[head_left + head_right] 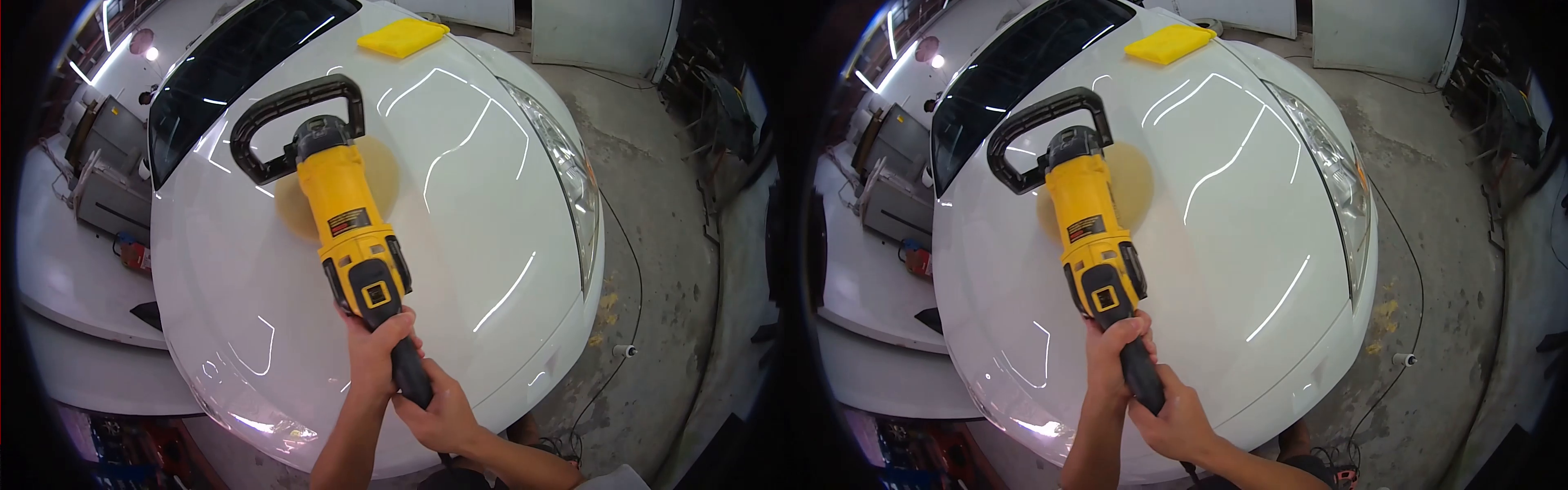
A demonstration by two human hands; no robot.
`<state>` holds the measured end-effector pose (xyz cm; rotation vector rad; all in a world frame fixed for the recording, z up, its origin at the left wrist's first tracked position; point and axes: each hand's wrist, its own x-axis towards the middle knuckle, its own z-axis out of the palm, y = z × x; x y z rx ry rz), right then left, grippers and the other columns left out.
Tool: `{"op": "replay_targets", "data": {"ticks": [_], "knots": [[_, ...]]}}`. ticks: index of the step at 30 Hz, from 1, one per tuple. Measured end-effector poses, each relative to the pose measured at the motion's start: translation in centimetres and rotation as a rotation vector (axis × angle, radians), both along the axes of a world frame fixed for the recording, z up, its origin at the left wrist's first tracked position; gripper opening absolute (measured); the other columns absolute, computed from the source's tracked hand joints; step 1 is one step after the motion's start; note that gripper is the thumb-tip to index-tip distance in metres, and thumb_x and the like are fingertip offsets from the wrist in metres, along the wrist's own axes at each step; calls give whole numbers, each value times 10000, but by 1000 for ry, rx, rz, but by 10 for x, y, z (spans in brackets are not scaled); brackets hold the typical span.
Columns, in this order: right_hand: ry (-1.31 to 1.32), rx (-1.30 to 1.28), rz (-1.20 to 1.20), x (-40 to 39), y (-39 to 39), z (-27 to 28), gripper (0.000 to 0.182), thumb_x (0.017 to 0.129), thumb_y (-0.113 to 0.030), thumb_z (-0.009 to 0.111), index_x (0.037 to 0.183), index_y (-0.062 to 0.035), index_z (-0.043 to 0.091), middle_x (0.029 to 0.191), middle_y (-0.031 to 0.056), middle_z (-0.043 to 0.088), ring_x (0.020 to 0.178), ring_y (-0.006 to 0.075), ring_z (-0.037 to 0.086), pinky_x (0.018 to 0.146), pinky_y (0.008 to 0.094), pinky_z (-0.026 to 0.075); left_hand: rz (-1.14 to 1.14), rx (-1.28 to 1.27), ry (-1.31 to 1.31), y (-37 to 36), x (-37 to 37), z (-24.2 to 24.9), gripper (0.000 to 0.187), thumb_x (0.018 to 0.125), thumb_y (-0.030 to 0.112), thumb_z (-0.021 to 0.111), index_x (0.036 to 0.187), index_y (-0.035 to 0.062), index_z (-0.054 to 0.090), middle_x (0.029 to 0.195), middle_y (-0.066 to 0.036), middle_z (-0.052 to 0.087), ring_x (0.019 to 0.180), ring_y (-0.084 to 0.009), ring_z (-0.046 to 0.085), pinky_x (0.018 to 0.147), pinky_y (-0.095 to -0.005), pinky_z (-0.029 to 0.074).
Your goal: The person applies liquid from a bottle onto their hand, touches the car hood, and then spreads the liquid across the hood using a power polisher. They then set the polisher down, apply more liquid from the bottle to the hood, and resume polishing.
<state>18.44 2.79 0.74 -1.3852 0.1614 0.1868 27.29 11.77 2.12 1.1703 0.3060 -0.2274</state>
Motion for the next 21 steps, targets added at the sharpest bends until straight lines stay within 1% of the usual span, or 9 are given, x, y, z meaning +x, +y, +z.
{"op": "replay_targets", "data": {"ticks": [1,5,8,10,11,14,16,17,21], "knots": [[11,20,-5,-5,2,-6,257,823,-108,626,993,28,491,717,110,589,635,154,575,587,309,461,-21,-10,-6,-1,-3,-3,600,744,32,661,1165,121,242,826,-116,560,543,-169,574,459,-310,519],[43,8,-34,-27,3,-8,246,827,-104,624,993,25,496,712,89,580,637,134,563,584,298,456,-73,-20,-5,-2,-26,-14,641,746,18,664,1186,146,215,843,-119,560,563,-173,580,475,-311,525],[28,4,-49,-55,-3,-25,246,822,-93,630,995,26,502,715,83,583,644,121,565,583,287,457,-85,-22,-15,-7,-52,-22,685,747,-9,661,1219,163,196,846,-123,559,579,-175,585,486,-311,530],[88,39,12,-77,-7,-36,315,817,-27,625,1110,23,520,903,46,588,797,80,554,696,240,460,-71,10,36,-10,-74,-30,726,740,-28,661,1244,166,176,853,-131,558,588,-177,588,496,-313,536],[99,43,11,-89,-8,-41,315,817,-27,625,1110,23,520,903,46,588,797,80,554,696,240,460,-21,39,11,-15,-87,-29,356,726,7,641,1037,-6,470,809,-117,577,575,-158,599,490,-299,543],[145,14,42,-124,-10,-61,329,808,-17,631,1111,38,515,910,49,594,795,90,570,703,243,468,-47,68,5,-13,-122,-52,385,725,3,643,1066,-9,465,822,-123,574,589,-164,606,509,-298,548],[11,-37,3,-147,-10,-77,342,797,-24,644,1105,48,517,882,57,616,787,104,597,698,247,479,-62,63,26,-13,-147,-64,409,716,-26,646,1083,-11,465,835,-128,574,604,-169,613,527,-299,554],[45,-66,21,-161,-13,-80,379,784,-36,659,1122,56,515,879,76,646,798,124,632,710,256,494,-67,56,46,-14,-159,-69,422,708,-39,651,1086,-13,465,836,-129,573,607,-167,613,530,-300,555],[24,-26,-3,-213,-19,-112,414,777,-49,670,1147,55,515,906,98,665,827,137,652,728,266,504,-102,53,81,-19,-211,-95,447,701,-60,672,1096,-18,468,837,-129,570,633,-160,618,556,-298,561]]}}
